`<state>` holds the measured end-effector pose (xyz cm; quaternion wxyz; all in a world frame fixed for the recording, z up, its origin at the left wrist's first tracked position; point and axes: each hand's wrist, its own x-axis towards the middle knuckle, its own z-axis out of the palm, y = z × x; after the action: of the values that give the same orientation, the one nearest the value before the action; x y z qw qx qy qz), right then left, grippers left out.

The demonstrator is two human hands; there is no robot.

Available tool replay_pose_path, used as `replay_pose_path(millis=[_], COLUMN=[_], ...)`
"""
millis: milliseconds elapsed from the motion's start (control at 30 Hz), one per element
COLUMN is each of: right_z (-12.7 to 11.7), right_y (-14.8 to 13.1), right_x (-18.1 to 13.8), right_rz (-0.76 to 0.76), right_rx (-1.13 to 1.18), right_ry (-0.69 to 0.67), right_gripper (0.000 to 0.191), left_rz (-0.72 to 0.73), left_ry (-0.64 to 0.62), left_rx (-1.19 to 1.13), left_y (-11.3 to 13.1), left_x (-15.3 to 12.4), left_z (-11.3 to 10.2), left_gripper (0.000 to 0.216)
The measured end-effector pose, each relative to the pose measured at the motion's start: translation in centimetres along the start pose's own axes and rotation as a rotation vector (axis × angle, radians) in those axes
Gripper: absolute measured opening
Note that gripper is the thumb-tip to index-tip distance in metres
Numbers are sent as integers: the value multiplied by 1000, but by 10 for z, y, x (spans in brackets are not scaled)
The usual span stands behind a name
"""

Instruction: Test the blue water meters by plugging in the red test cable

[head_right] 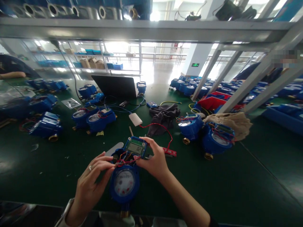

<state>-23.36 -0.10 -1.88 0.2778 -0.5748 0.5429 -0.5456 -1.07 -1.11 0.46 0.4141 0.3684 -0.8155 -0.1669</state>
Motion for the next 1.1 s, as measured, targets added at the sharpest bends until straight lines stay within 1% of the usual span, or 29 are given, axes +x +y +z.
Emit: replay_pose_path(millis=[67,133,167,200,233,333,400,467,533,567,633,700,733,800,867,933,967,1033,1100], right_z=[4,9,11,14,16,20,21,21,19,18,16,14,13,9,0,-15,-24,-40,-51], right_y=[-1,-1,-2,-2,-3,-4,-3,-2,1,3,6,7,8,8,8,11,12,15,19], right_x=[-1,-1,0,0,1,1,2,5,8,9,10,10,9,8,7,6,5,2,-4], right_rz=[2,4,9,16,19,24,27,27,19,20,26,23,19,27,53,78,94,173,280], right_rx=[83,202,258,307,345,420,448,442,389,360,318,261,220,143,104,42,-40,-305,-614], right_ry=[-15,-37,-56,-78,-100,-164,-193,-212,-228,-246,-289,-322,-338,-386,-436,-419,-390,-374,-445], right_gripper=[56,53,51,50,50,52,51,50,48,46,45,47,49,53,62,71,71,58,44], left_rz=[-258,-545,-642,-696,-718,-725,-762,-804,-775,-715,-529,-363,-311,-256,-206,-146,-122,-105,-115], left_ry=[10,-6,-17,-14,3,58,56,42,57,71,59,5,-22,-60,-87,-118,-134,-168,-189], left_rx=[-191,-448,-566,-655,-705,-696,-681,-717,-723,-696,-576,-391,-294,-121,-15,38,51,62,68], left_y=[2,3,4,4,4,1,-3,-8,-11,-12,-12,-9,-8,-5,-2,-1,0,3,6], left_x=[-8,-13,-14,-15,-15,-13,-11,-10,-10,-10,-11,-13,-13,-13,-12,-11,-10,-8,-4], left_z=[-2,-3,-3,-4,-4,-4,-4,-2,0,0,-1,-4,-6,-9,-11,-12,-13,-16,-18], left_gripper=[7,15,18,20,21,23,23,24,20,16,9,16,18,14,7,4,5,8,10])
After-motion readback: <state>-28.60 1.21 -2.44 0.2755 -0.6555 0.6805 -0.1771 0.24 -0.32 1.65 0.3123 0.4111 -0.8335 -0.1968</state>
